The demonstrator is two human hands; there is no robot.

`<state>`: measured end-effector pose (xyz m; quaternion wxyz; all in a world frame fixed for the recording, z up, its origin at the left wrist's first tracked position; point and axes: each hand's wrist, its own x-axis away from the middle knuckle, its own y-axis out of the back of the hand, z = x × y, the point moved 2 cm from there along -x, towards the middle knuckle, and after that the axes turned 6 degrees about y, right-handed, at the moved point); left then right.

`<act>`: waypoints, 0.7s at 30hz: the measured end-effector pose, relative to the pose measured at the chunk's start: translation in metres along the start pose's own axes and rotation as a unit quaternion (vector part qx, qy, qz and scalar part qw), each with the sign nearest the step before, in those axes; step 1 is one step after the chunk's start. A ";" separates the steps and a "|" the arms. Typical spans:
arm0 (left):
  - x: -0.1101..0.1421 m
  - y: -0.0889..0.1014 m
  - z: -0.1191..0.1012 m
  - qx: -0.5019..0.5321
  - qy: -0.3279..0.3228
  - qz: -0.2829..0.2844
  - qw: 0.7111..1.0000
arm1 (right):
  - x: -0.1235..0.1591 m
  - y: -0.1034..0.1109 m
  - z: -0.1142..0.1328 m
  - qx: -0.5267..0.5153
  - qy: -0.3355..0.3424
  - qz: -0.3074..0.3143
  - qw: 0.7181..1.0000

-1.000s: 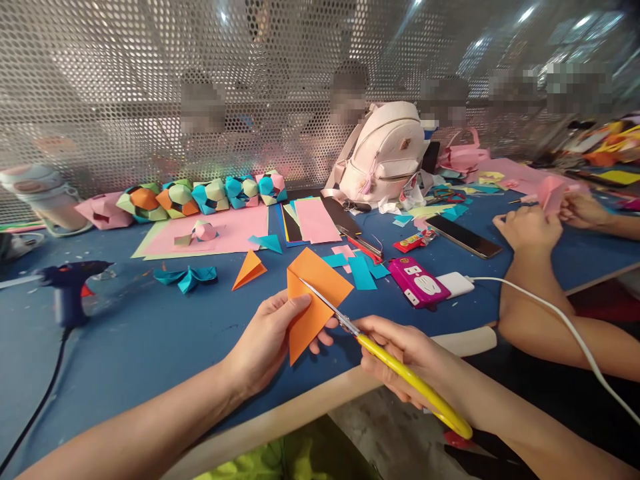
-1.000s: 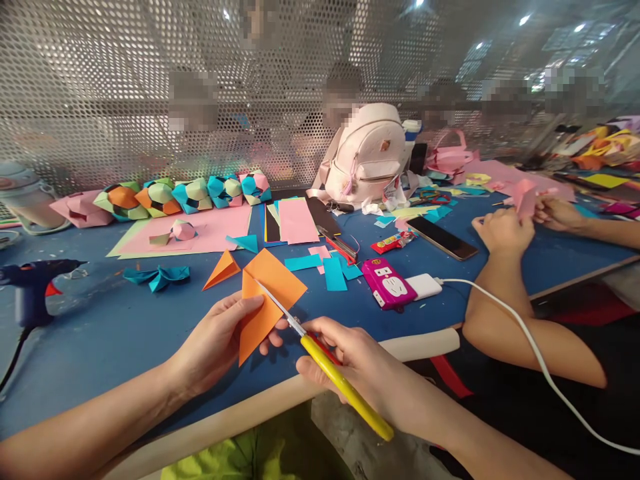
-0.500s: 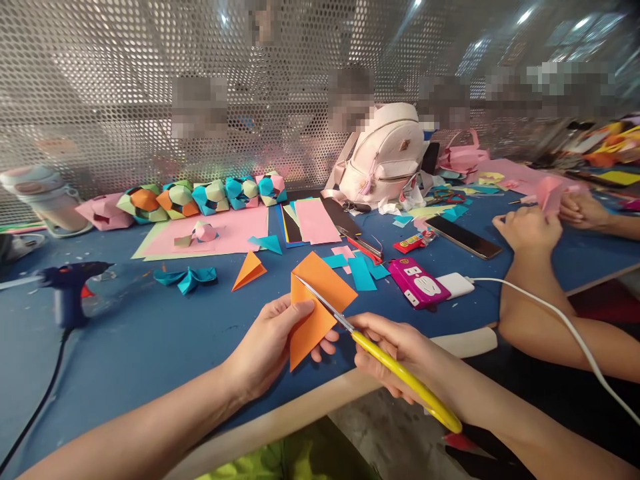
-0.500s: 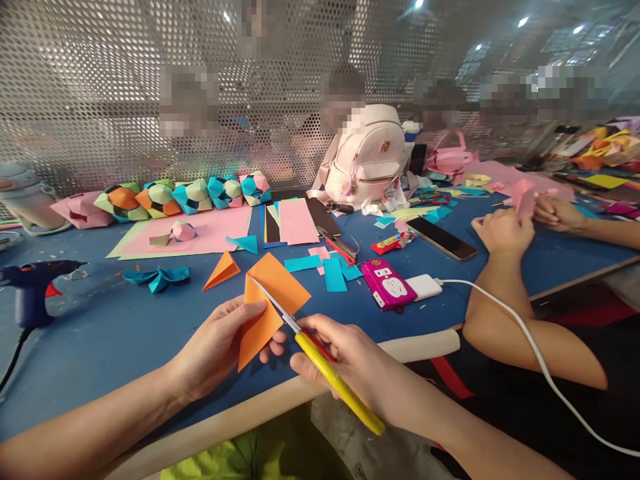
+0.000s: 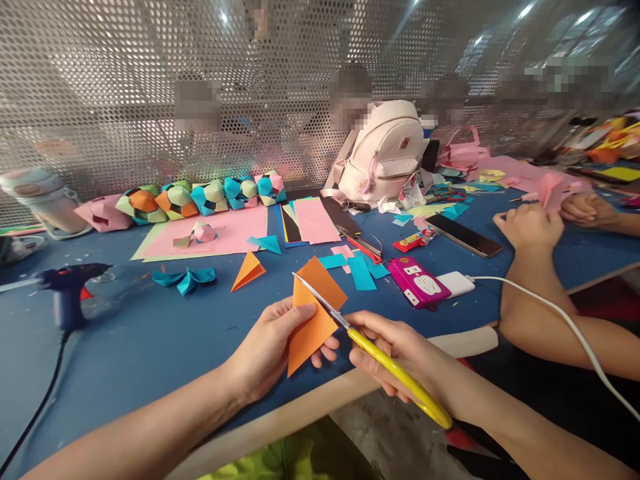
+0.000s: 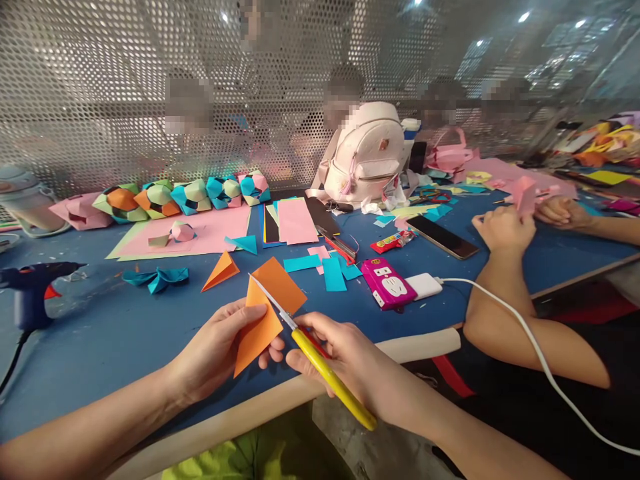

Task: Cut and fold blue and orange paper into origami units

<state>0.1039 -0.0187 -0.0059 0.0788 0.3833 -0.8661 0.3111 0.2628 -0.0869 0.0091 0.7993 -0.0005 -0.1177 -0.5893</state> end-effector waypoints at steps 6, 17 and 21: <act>-0.002 -0.002 -0.001 0.005 0.015 0.004 1.000 | 0.000 -0.002 0.000 0.008 0.013 0.002 1.000; -0.005 0.015 -0.019 -0.011 -0.072 -0.095 0.993 | 0.000 0.024 -0.005 0.326 0.059 -0.115 0.937; -0.010 0.033 -0.038 -0.019 -0.136 -0.191 0.972 | 0.010 0.030 -0.008 0.467 0.031 -0.043 0.883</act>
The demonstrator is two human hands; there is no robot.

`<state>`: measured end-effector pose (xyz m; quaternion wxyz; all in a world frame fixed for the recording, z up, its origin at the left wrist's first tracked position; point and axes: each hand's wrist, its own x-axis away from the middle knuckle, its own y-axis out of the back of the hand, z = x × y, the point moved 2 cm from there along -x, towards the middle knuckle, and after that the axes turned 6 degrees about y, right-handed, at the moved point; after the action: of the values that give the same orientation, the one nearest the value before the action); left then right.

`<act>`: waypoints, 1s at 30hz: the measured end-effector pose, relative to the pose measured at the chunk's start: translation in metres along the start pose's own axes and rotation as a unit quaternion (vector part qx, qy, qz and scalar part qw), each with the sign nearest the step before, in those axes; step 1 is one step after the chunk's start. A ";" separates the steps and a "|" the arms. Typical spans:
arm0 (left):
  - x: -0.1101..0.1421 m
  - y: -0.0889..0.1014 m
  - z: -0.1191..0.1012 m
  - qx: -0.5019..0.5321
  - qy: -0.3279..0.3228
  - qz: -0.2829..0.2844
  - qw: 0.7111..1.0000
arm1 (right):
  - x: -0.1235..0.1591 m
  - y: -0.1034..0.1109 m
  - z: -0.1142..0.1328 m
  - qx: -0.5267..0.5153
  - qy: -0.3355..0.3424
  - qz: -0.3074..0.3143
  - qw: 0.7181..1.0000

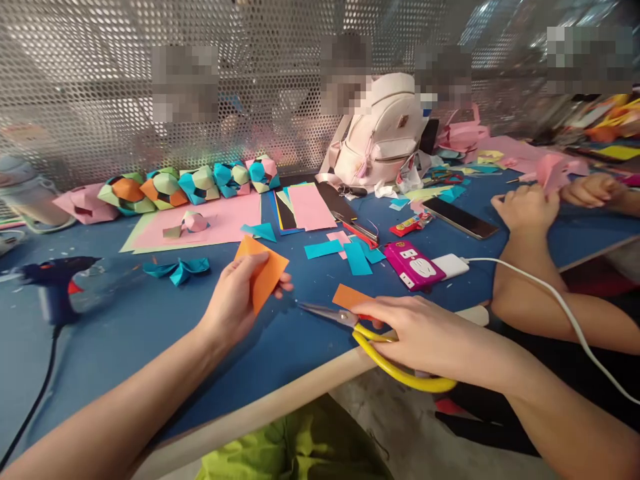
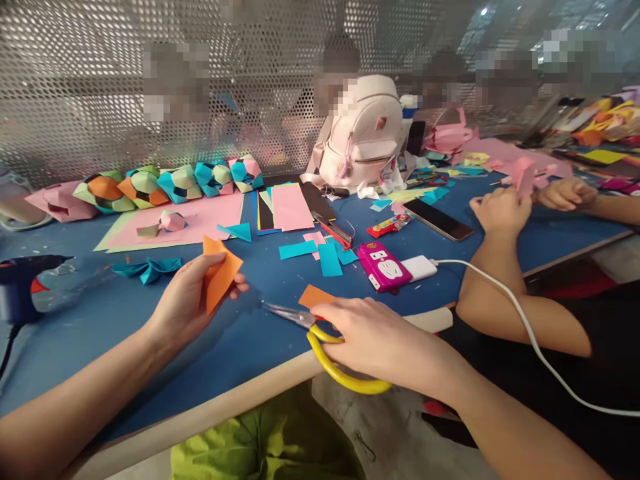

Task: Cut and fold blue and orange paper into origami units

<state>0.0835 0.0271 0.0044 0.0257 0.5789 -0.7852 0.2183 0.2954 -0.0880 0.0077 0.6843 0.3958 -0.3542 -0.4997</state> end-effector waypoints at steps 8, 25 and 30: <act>-0.014 0.006 0.004 -0.030 0.017 -0.048 0.998 | -0.019 0.011 -0.044 -0.035 -0.059 -0.028 0.997; -0.012 -0.065 0.055 -0.031 0.330 0.233 0.914 | 0.002 0.039 -0.041 -0.312 -0.067 -0.182 0.930; -0.086 -0.085 0.036 0.011 0.165 0.131 0.978 | 0.016 0.041 -0.035 -0.282 -0.091 -0.235 0.926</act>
<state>0.1971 0.0707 -0.0270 0.1195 0.4274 -0.8367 0.3211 0.3467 -0.0891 0.0311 0.5954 0.2111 -0.1564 -0.7592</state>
